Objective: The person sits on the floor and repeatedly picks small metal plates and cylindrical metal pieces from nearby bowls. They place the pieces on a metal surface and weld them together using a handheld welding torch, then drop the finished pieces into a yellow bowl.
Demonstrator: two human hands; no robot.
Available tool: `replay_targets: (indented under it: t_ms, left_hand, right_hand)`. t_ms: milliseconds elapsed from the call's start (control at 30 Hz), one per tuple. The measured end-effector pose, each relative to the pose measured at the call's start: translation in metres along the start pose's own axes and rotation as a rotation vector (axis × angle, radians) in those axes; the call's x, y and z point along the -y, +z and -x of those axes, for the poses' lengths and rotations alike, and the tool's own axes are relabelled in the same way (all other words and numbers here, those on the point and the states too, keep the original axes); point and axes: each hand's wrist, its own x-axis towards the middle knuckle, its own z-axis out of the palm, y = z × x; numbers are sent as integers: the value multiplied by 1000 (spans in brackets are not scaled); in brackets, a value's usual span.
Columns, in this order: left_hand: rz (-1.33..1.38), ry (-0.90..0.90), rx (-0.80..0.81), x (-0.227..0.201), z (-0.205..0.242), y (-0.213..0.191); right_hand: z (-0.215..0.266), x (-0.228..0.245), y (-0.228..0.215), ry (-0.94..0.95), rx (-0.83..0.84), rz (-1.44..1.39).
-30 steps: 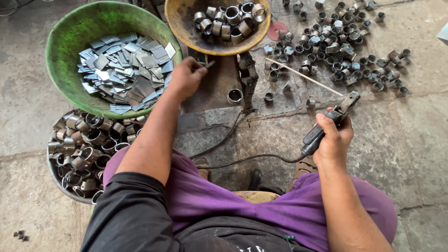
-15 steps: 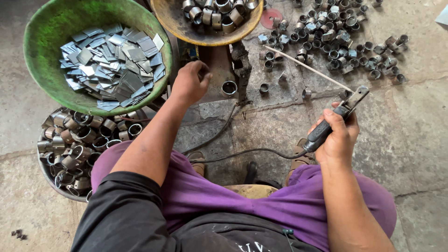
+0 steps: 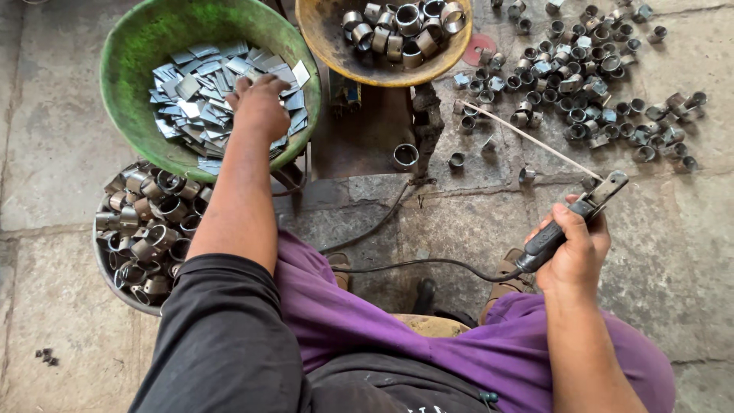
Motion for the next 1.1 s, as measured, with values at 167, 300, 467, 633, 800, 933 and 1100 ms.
replay_targets:
  t_ms: [167, 300, 467, 633, 800, 933, 1100]
  left_hand:
    - [-66, 48, 184, -7, -2, 14]
    - [-103, 70, 101, -5, -10, 26]
    - [10, 116, -136, 0, -13, 36]
    - [422, 46, -389, 16, -21, 30]
    - [336, 72, -332, 38, -29, 33]
    - [-67, 186, -325, 51, -29, 46]
    - [162, -4, -389, 55, -22, 55]
  right_hand:
    - [-6, -2, 1, 31, -21, -13]
    - [-6, -5, 3, 31, -20, 19]
    - [-7, -6, 3, 31, -21, 11]
    - [-4, -1, -1, 37, -28, -23]
    - [-4, 4, -2, 34, -37, -43]
    - [-3, 2, 1, 31, -17, -33]
    - [0, -1, 7, 11, -8, -31]
